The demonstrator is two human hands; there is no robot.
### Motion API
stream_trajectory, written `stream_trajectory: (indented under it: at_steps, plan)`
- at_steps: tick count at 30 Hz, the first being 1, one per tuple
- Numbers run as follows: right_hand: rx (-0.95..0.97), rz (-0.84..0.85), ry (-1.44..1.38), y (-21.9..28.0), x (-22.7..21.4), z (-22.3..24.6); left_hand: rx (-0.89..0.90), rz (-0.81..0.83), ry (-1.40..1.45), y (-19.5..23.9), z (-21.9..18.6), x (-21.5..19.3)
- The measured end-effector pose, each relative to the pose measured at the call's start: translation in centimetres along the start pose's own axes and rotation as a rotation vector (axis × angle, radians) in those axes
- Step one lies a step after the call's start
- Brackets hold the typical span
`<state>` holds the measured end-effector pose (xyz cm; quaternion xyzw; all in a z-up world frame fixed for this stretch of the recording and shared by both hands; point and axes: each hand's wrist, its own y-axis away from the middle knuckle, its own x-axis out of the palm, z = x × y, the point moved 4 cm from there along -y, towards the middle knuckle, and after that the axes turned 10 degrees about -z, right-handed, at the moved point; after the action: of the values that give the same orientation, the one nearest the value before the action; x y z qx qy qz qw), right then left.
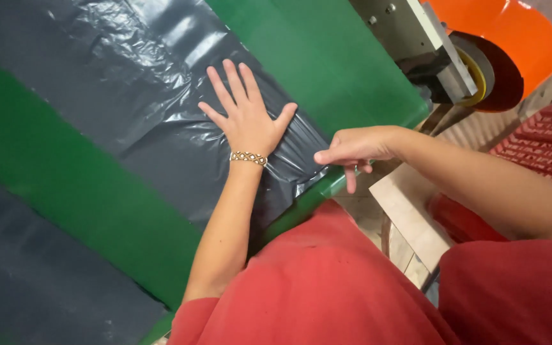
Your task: Picking up plastic bags from a conveyor belt, folding them into compact squares, and stacking them in a plastic crate.
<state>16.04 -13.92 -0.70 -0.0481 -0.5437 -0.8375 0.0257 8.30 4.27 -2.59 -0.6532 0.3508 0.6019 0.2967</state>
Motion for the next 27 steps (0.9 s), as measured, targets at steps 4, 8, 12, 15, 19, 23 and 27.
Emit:
stream_trajectory:
  at_steps: [4,8,12,15,19,23,27]
  plan:
    - [0.048,-0.011,0.081,-0.2,0.2,-0.4,0.004,-0.022,-0.019,0.1,0.1,0.4]
    - [0.061,-0.044,0.09,-0.7,0.2,-0.7,0.016,-0.043,0.065,0.1,0.4,0.9]
    - [0.053,-0.082,0.147,-1.0,0.1,-1.1,0.004,-0.075,0.073,0.3,0.4,1.1]
    - [0.038,-0.113,0.172,-1.8,0.2,-2.5,0.008,-0.081,0.056,0.2,0.3,0.9]
    - [0.004,-0.125,0.153,-1.3,0.2,-3.5,0.011,-0.075,0.055,0.3,0.3,0.6]
    - [-0.37,-0.265,-0.474,1.8,-0.7,-3.4,0.046,-0.162,0.096,0.1,0.0,0.6]
    - [-0.415,-0.817,-0.278,4.4,-1.2,-2.8,0.08,-0.327,0.219,1.3,0.4,-0.2]
